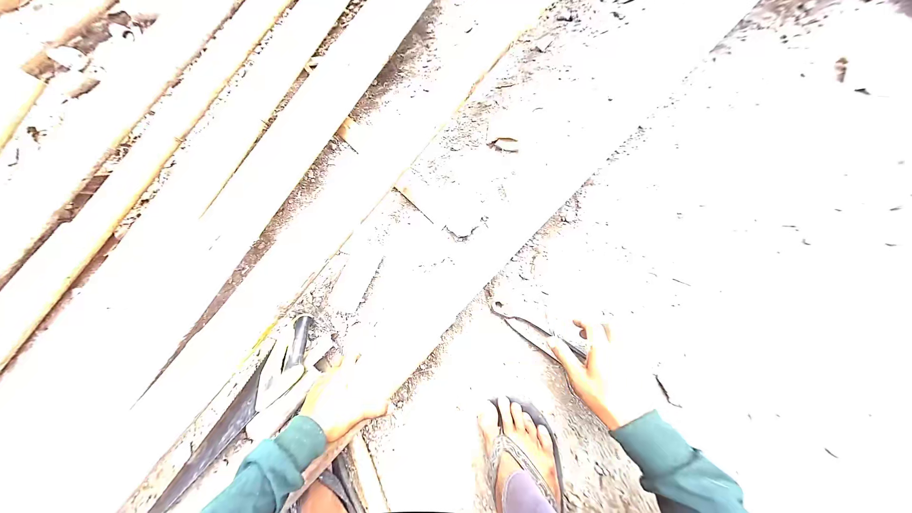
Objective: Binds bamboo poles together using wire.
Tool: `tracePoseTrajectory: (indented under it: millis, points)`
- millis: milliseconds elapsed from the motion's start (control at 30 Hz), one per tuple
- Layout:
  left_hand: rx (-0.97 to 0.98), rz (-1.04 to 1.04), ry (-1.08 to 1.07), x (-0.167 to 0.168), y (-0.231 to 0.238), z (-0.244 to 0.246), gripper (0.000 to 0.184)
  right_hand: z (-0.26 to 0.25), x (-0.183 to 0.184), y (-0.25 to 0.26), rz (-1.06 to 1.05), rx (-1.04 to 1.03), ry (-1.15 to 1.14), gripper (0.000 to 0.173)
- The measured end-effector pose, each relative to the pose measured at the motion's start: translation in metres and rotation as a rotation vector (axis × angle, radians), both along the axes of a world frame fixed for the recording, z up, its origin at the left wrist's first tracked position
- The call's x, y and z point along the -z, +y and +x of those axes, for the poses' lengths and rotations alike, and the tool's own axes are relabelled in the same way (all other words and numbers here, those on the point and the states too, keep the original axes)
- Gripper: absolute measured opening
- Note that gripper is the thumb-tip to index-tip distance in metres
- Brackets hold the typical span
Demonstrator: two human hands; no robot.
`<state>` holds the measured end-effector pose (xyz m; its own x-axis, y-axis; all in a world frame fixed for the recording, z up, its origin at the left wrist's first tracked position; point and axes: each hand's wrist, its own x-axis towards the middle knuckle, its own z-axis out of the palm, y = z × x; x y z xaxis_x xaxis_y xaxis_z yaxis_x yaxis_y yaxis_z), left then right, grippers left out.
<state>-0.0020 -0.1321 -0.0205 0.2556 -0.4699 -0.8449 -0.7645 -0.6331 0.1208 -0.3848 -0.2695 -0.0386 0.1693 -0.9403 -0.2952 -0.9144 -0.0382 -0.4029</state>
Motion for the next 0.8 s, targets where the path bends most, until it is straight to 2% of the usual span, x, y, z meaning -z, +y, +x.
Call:
tracePoseTrajectory:
  millis: [100, 267, 333, 400, 467, 533, 600, 667, 800]
  points:
    - [-0.005, 0.008, -0.004, -0.002, 0.000, 0.000, 0.118, 0.005, 0.017, -0.003, 0.091, 0.046, 0.040, 0.059]
    - [0.021, 0.028, 0.001, -0.004, -0.002, -0.001, 0.122, 0.040, 0.034, -0.025, 0.111, 0.051, 0.011, 0.025]
    - [0.018, -0.005, 0.013, -0.004, -0.001, 0.000, 0.124, 0.032, 0.028, -0.022, 0.013, 0.039, -0.093, 0.024]
    - [0.010, -0.002, 0.023, -0.005, 0.000, 0.000, 0.124, 0.017, 0.010, -0.008, 0.024, 0.052, -0.257, 0.032]
    - [-0.004, -0.004, 0.032, -0.007, 0.000, 0.000, 0.120, 0.010, -0.020, 0.012, 0.168, 0.025, -0.423, 0.035]
    - [0.003, -0.008, 0.043, -0.007, 0.000, 0.001, 0.117, 0.011, -0.040, 0.035, 0.436, -0.154, -0.453, 0.032]
    - [0.007, -0.011, 0.052, -0.005, 0.000, 0.001, 0.118, 0.027, -0.027, 0.050, 0.689, -0.299, -0.361, 0.030]
    - [0.020, -0.017, 0.052, -0.003, -0.001, 0.001, 0.116, 0.058, -0.004, 0.052, 0.883, -0.301, -0.284, 0.030]
    - [0.017, 0.008, 0.041, -0.006, -0.003, 0.000, 0.118, 0.132, 0.036, 0.048, 1.024, -0.239, -0.354, 0.039]
